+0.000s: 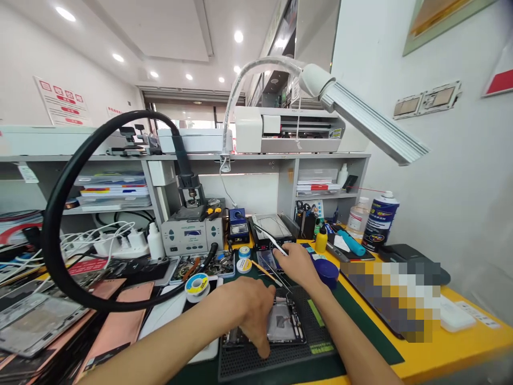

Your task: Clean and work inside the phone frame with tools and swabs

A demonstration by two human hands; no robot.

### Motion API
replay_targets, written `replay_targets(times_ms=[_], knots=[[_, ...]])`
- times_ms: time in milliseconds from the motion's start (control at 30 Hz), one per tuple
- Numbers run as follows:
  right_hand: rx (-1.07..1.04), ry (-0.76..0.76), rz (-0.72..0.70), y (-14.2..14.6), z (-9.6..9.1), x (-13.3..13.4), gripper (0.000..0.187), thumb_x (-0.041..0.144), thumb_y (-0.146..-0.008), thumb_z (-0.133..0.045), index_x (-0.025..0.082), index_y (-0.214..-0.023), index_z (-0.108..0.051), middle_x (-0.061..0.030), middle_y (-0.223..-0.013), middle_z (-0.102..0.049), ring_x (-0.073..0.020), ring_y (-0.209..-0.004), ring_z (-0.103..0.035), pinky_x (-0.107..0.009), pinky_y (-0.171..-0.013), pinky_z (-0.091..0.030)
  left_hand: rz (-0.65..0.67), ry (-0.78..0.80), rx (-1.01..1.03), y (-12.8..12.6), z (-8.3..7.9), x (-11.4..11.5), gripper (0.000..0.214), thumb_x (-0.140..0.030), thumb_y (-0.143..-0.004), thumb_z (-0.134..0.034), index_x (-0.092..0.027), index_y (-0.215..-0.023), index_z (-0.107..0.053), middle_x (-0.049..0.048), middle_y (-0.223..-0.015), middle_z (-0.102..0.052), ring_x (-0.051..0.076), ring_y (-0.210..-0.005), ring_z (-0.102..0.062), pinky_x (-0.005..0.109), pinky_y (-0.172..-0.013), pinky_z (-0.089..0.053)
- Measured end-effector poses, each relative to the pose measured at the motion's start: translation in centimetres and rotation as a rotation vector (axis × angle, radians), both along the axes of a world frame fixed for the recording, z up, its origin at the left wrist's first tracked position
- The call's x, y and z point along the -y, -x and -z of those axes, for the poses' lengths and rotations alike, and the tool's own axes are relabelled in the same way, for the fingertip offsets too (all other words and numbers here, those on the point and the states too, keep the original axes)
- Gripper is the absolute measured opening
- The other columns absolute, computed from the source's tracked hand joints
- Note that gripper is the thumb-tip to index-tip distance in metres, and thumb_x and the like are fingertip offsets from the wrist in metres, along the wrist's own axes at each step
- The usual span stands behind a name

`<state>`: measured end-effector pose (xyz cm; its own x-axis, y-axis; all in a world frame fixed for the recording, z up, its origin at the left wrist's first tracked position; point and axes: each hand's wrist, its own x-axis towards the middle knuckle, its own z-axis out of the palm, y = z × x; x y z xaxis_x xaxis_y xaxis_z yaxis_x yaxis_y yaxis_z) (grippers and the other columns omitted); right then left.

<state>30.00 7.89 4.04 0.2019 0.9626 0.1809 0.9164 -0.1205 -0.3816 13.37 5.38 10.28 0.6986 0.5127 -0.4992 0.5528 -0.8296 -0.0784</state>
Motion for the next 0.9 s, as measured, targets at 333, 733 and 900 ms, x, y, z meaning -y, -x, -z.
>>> replay_targets(times_ms=[333,733,900], knots=[[0.005,-0.01,-0.026,0.7,-0.2,0.1,0.031,0.034,-0.1,-0.064,0.017,-0.127,-0.063,-0.0095,-0.128,-0.065,-0.0259,-0.106,-0.067,-0.045,-0.089,-0.059,-0.007,0.062,-0.05,0.0,-0.2,-0.3,0.06,-0.063,-0.084,-0.073,-0.015,-0.119,-0.062,0.0123,-0.117,-0.066,0.025,-0.095,-0.068,0.042,-0.079,-0.06],[0.021,0.004,-0.02,0.8,-0.2,0.1,0.031,0.035,-0.1,-0.064,0.017,-0.125,-0.063,-0.0089,-0.126,-0.065,-0.0261,-0.106,-0.068,-0.045,-0.089,-0.059,0.027,0.068,0.034,1.1,0.0,-1.0,0.07,-0.071,-0.076,-0.073,-0.015,-0.117,-0.064,0.0122,-0.111,-0.068,0.023,-0.085,-0.069,0.037,-0.07,-0.06],[-0.01,-0.027,-0.02,1.0,-0.5,0.3,0.03,0.035,-0.101,-0.063,0.017,-0.124,-0.064,-0.0089,-0.125,-0.066,-0.025,-0.103,-0.068,-0.044,-0.087,-0.059,0.035,-0.177,0.217,2.1,0.8,2.5,0.079,-0.059,-0.071,-0.082,-0.001,-0.121,-0.063,0.0227,-0.109,-0.069,0.037,-0.1,-0.068,0.049,-0.082,-0.06]])
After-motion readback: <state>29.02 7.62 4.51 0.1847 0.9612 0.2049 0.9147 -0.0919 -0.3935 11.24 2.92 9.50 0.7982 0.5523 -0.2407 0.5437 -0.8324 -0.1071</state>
